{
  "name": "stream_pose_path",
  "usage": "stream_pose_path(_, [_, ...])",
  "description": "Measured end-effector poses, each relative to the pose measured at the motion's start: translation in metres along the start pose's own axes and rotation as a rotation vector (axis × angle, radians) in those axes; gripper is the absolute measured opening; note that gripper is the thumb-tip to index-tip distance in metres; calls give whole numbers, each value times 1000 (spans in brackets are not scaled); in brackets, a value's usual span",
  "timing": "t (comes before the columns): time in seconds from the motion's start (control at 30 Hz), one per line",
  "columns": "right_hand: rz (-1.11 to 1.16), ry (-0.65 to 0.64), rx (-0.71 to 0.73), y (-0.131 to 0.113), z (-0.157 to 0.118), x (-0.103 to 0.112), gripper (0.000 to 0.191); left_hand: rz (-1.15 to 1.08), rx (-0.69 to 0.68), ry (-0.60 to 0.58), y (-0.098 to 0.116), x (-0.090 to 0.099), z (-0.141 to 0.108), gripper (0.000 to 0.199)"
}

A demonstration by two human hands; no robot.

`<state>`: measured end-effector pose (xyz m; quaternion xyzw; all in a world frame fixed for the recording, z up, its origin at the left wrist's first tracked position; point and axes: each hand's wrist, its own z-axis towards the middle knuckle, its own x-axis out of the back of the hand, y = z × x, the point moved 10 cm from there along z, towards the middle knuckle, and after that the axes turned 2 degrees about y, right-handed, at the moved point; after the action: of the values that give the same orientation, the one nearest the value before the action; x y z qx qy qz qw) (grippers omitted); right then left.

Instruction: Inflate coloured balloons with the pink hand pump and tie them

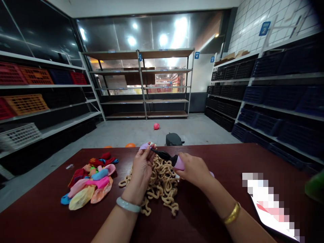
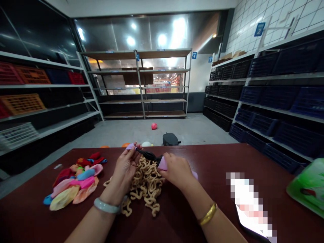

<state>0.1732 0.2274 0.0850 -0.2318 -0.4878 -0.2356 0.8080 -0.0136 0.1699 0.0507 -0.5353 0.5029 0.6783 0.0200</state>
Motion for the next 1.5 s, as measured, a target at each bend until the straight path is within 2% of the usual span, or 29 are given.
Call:
stream_pose_path(0.3, [-1, -35, 4, 3, 0, -1, 43, 133, -97, -41, 1, -6, -4, 28])
stream_pose_path(0.5, [176, -85, -33, 3, 1, -9, 30, 89, -91, -93, 3, -12, -7, 28])
stream_pose_path(0.67, [305, -143, -78, 5, 1, -13, 31, 21, -73, -114, 9, -14, -7, 27])
stream_pose_path(1.0, [309, -105, -35, 5, 1, -8, 27, 98, -133, -138, 11, -17, -10, 38])
stream_pose_path(1.17, [248, -86, -3, 5, -1, -6, 28, 174, -113, -108, 3, -15, -14, 43])
stream_pose_path(1.33, [250, -65, 6, 0, 0, -3, 27, 182, -31, -147, -12, -19, -18, 41])
stream_pose_path(1.5, [287, -106, -45, 2, 1, -3, 30, 139, 12, -185, -13, -24, -21, 33])
